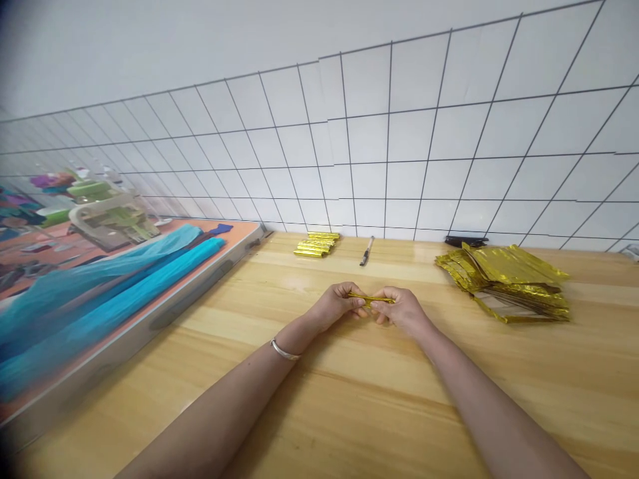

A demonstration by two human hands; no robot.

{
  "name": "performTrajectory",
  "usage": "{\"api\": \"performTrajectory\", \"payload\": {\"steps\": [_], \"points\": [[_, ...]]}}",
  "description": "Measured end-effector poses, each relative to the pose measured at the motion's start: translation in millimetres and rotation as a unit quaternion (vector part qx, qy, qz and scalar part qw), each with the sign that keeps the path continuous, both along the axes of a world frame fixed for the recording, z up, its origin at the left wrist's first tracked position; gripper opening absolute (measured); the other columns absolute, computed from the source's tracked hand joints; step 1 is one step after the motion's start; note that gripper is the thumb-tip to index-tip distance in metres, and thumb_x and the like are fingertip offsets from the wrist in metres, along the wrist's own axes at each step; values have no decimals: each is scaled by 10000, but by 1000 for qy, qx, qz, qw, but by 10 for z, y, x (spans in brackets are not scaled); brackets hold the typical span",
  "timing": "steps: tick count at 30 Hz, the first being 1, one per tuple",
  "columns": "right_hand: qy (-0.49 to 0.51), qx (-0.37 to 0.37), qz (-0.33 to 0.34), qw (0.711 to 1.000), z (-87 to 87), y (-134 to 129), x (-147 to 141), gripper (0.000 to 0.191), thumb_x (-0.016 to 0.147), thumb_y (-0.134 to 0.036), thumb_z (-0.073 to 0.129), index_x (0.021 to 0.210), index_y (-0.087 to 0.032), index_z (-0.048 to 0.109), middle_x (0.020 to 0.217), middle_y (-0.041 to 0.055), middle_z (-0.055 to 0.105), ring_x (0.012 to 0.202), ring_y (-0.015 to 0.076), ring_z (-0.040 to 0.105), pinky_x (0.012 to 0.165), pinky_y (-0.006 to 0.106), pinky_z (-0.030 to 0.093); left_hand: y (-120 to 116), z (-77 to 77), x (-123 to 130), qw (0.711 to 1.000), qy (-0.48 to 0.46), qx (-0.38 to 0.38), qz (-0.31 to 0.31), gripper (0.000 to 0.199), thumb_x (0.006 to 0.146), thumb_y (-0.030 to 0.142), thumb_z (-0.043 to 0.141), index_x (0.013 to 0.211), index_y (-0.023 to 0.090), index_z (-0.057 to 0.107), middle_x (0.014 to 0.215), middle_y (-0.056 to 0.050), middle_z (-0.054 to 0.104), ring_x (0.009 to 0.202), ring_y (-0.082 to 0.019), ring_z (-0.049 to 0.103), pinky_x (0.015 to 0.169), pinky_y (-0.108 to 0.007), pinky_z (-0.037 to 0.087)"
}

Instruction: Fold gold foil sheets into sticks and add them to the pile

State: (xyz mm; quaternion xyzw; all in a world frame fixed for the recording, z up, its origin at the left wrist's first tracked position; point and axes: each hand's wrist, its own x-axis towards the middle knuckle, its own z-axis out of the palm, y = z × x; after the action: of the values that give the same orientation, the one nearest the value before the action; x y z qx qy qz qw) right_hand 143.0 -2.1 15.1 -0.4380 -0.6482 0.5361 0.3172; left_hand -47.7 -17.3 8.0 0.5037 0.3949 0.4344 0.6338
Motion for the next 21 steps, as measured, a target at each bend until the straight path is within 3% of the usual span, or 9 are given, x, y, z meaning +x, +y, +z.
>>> {"api": "performTrajectory", "payload": {"steps": [8, 15, 21], "points": [[47, -36, 7, 998, 48, -25, 23, 301, 689, -399, 689, 883, -173, 645, 748, 49, 698, 604, 143, 646, 484, 208, 447, 8, 35, -99, 1000, -23, -11, 0, 349, 633, 283, 766, 865, 106, 574, 743, -43, 688, 611, -131, 651, 585, -228, 504], [95, -64, -21, 993, 64, 55, 109, 315, 646, -368, 739, 869, -167, 644, 736, 51, 703, 666, 164, 669, 551, 221, 503, 34, 61, -228, 998, -63, -17, -12, 309, 688, 230, 720, 948, 106, 607, 1082, -123, 639, 749, -150, 670, 663, -232, 521], [124, -90, -20, 988, 22, 62, 117, 316, 649, -336, 748, 906, -181, 651, 777, 52, 708, 701, 171, 680, 616, 241, 531, 48, 51, -291, 993, -105, -31, -37, 273, 702, 176, 678, 963, 105, 635, 1211, -151, 567, 834, -204, 672, 685, -246, 531]]}}
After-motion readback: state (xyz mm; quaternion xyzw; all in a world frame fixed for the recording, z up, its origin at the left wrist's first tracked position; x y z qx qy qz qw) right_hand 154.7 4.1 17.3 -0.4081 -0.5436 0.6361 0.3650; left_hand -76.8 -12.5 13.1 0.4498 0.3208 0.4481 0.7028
